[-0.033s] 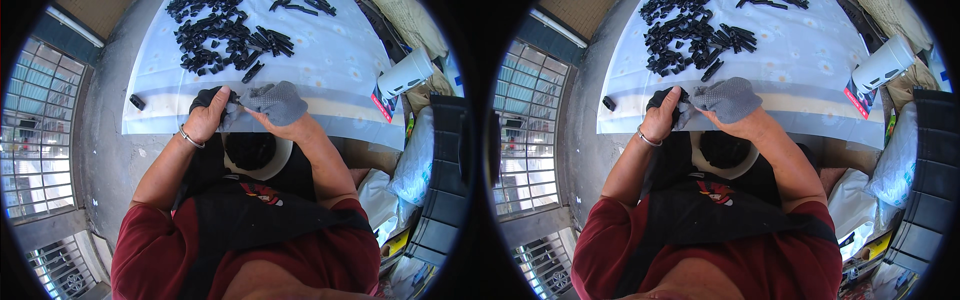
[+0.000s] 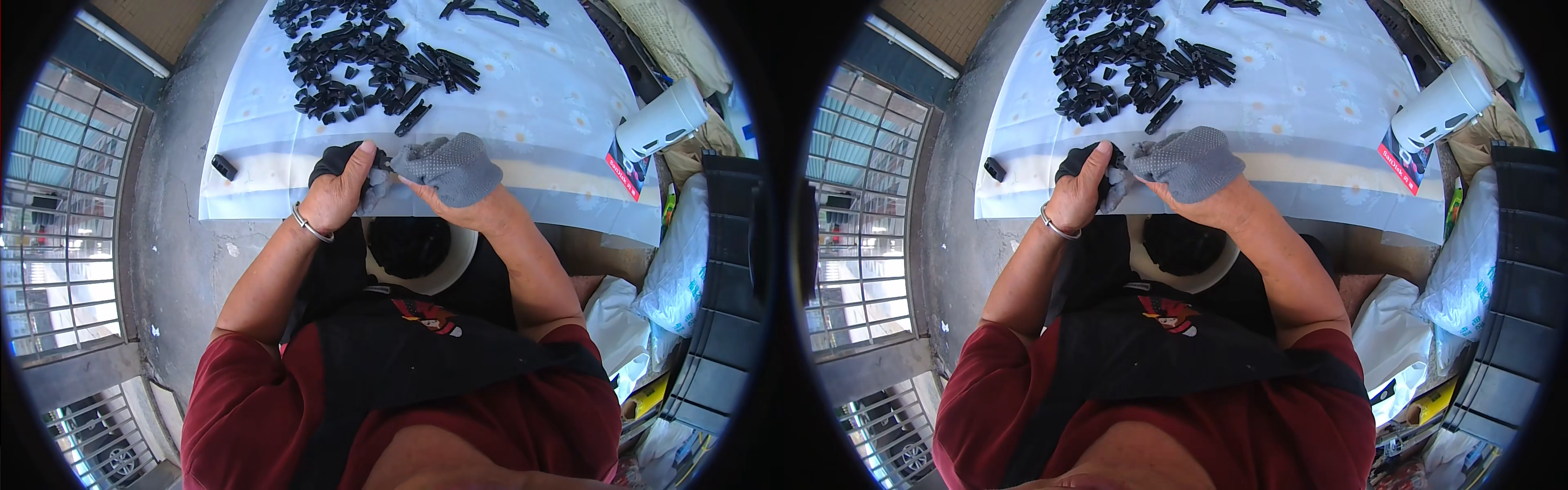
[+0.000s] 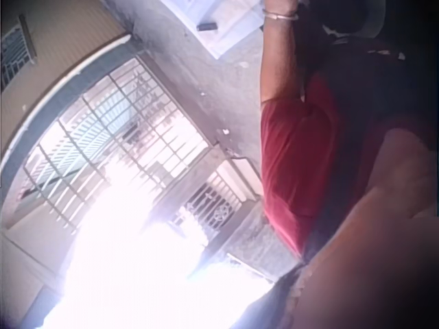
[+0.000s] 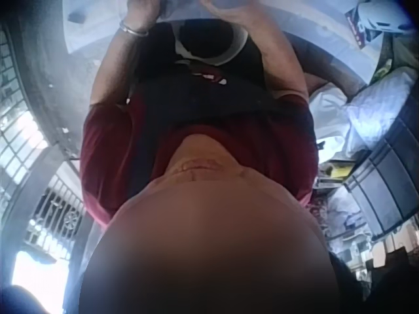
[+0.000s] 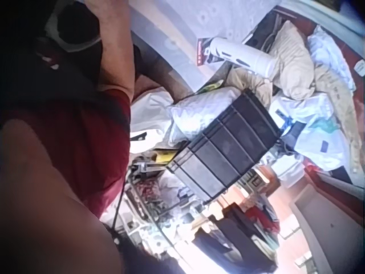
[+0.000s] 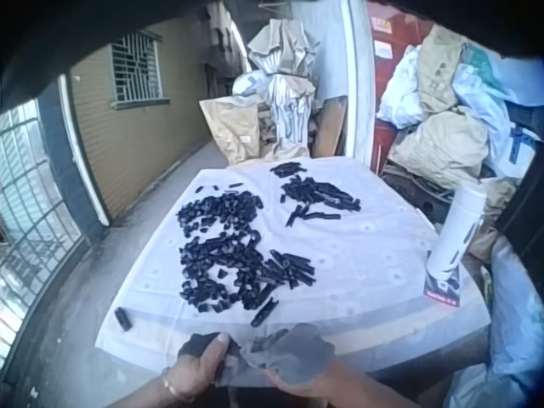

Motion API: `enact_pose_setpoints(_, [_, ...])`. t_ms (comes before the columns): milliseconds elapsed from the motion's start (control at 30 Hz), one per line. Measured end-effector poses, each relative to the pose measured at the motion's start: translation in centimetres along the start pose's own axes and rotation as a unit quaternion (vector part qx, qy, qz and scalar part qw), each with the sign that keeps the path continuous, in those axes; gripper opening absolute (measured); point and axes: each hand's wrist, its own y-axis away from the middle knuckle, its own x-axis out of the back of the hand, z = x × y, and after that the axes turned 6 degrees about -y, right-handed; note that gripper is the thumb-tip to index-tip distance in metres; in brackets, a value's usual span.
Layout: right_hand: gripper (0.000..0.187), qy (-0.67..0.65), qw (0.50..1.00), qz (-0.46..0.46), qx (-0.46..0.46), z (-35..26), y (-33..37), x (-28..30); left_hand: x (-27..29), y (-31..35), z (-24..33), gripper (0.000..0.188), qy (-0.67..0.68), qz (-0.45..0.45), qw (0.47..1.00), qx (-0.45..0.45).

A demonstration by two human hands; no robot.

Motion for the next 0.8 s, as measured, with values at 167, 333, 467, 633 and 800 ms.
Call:
enact_pose_setpoints(167, [0.017, 0.051, 0.998, 0.010, 0.035, -0.3, 0.2, -0.1, 0.2, 0.3, 1.0, 0.047, 0.003, 0.002, 1.000, -0.015])
enact_pose_setpoints(333, [0.019, 0.111, 0.991, 0.004, 0.075, -0.5, 0.1, 0.1, 0.3, 0.4, 1.6, 0.045, -0.068, 0.007, 0.998, -0.012])
enact_pose_setpoints(467, [0.018, 0.125, 0.988, 0.011, 0.086, -0.7, 0.3, -0.9, 0.2, 0.2, 1.0, 0.038, -0.166, 0.021, 0.978, -0.121])
enact_pose_setpoints(633, [0.016, 0.096, 0.990, 0.048, 0.095, -1.0, 0.6, -2.8, -0.7, 1.4, 1.5, 0.030, -0.227, 0.028, 0.970, -0.080])
enact_pose_setpoints(800, [0.021, -0.040, 0.983, -0.175, -0.046, -2.4, -1.0, 0.0, 2.3, 1.6, 0.2, 0.029, -0.362, 0.027, 0.922, -0.135])
